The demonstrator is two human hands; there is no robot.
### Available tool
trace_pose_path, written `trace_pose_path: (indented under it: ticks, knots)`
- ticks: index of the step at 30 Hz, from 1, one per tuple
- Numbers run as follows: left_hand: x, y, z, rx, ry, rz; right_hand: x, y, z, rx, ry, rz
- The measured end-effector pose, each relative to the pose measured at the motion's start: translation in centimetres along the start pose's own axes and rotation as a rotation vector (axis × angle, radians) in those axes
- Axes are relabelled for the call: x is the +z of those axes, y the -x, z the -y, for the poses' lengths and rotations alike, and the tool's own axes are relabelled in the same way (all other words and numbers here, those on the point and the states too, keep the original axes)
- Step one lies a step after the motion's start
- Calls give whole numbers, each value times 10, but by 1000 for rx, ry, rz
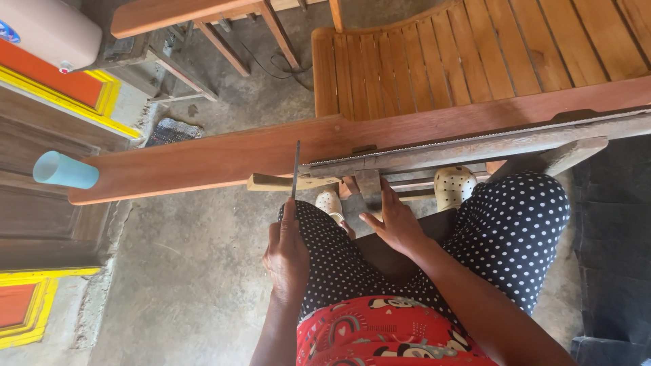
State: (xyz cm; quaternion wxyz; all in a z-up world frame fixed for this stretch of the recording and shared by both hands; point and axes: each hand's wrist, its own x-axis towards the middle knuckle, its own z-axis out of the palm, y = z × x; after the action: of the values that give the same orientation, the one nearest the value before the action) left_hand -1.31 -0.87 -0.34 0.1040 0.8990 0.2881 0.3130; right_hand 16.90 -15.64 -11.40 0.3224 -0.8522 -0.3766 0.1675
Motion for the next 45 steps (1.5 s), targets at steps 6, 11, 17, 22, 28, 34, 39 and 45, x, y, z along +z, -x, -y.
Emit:
trace_pose_path:
  ticks: [6,11,17,22,28,34,39,45]
  knots:
    - [-2,-2,-5,42,-24,-14,-3,1,2,46,-30,46]
    - [5,-5,-2,93,-35,-40,3,1,-2,-9,-30,-8]
    - [12,-6,1,122,-85,-52,-9,2,16,35,-30,8]
    - [26,-45,-13,143,4,-124,-4,2,11,129,-20,85]
    - [8,-50,-9,129,244,-156,26,-6,-31,86,53,117]
    - [7,-7,8,78,80,-103,9,-3,-6,119,-29,145]
    - [28,-10,15,96,59,-101,9,-3,-4,106,-23,120]
    - [21,-48,-8,93,284,-156,12,-2,-10,120,-28,138]
